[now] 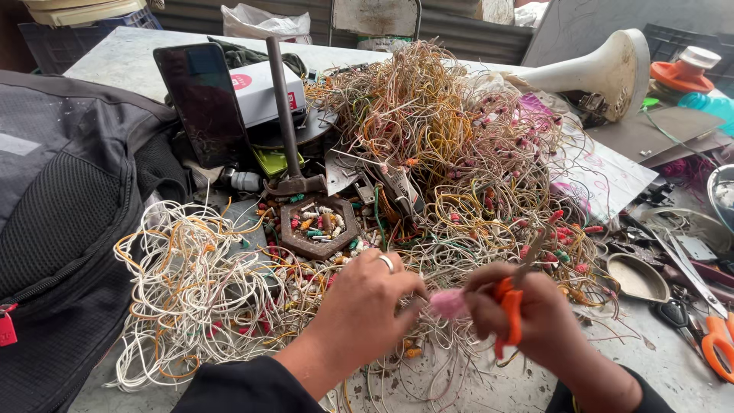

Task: The person uses orange-handled scissors to cut small sections from a tangled mass of multi-colored wires on a cluttered workbench. The person repeatedly selects individual strands, snips them, and drops the cut pieces onto the table.

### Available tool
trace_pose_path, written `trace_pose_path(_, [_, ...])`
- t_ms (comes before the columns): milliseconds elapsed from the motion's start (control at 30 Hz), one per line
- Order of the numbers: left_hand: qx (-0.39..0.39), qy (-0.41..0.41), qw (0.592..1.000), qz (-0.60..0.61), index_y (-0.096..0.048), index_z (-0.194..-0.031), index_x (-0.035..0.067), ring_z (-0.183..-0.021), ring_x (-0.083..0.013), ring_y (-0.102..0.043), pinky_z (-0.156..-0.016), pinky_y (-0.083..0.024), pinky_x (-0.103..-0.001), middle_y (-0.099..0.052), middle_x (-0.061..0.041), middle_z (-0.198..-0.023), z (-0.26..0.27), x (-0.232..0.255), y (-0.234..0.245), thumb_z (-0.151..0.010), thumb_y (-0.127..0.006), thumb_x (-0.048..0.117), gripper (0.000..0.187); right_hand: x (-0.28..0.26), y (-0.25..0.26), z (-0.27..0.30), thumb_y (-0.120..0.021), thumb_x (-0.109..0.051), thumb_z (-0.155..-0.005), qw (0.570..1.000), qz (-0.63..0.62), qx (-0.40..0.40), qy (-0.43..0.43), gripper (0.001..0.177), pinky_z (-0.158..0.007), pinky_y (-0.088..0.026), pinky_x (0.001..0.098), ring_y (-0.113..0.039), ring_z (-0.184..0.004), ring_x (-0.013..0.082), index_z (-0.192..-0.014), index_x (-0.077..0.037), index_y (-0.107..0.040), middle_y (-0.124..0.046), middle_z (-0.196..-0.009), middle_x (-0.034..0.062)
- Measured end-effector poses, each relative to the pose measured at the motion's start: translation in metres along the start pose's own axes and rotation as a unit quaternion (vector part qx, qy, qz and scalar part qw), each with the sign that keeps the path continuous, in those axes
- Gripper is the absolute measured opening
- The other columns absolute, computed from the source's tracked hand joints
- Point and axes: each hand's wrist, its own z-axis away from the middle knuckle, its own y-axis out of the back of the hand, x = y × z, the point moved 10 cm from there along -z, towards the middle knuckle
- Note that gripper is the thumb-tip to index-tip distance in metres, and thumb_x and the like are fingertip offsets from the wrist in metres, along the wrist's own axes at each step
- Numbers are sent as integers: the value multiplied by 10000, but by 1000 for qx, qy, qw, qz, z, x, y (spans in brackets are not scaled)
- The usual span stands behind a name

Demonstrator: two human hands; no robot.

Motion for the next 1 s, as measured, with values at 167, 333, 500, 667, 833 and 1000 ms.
trace_pose_path(167, [26, 31, 995, -87, -713, -910, 106, -971, -278, -603, -886, -490, -438, -655, -73, -921, 4, -24, -2, -828, -713, 129, 85, 7, 41, 4, -630, -42, -893, 984, -108, 138, -15, 171, -483, -592, 314, -712, -574, 178, -1043, 27, -671, -705, -763, 118])
trace_pose_path(333, [-42, 103, 981, -157, -692, -929, 82, -1019, -304, -576, -925, -460, -469, -631, -112, -970, 4, -46, -11, -831, -727, 208, 163, -7, 75, 5, -641, -87, -1033, 936, -266, 221, 62, 118, -597, -511, 271, -654, -711, 157, -1101, 0, -600, -704, -918, 121])
trace_pose_path(500, [140, -22, 984, -104, -671, -1051, 90, -1199, -309, -532, -1027, -411, -472, -634, -111, -1113, 1, -6, 30, -854, -737, 253, 264, -7, 90, 7, -656, -103, -1006, 920, -281, 262, 76, 124, -621, -553, 300, -713, -790, 202, -1088, -41, -588, -681, -909, 90])
trace_pose_path(667, [156, -160, 973, 62, -605, -1321, 41, -1231, -277, -548, -1087, -414, -475, -644, -102, -1221, 14, 47, 39, -870, -804, 355, 585, -4, 42, 19, -644, -75, -963, 949, -221, 177, 139, 167, -629, -615, 354, -720, -788, 199, -1106, -20, -577, -644, -886, 70])
trace_pose_path(833, [16, -88, 988, 125, -730, -1159, 128, -1061, -256, -701, -993, -531, -398, -754, -70, -1107, 15, 51, 5, -932, -717, 179, 233, -11, 3, 35, -643, -3, -1043, 928, -290, 104, 209, 224, -639, -511, 274, -618, -732, 160, -1244, 42, -555, -659, -863, 111])
trace_pose_path(1000, [116, -11, 935, 334, -703, -1006, 95, -1021, -205, -750, -882, -585, -329, -739, -61, -1040, 20, 5, 19, -973, -624, 120, 89, 5, -15, 19, -590, -41, -938, 949, -290, 106, 67, 426, -508, -445, 250, -528, -571, 102, -1359, -11, -526, -751, -1045, 200])
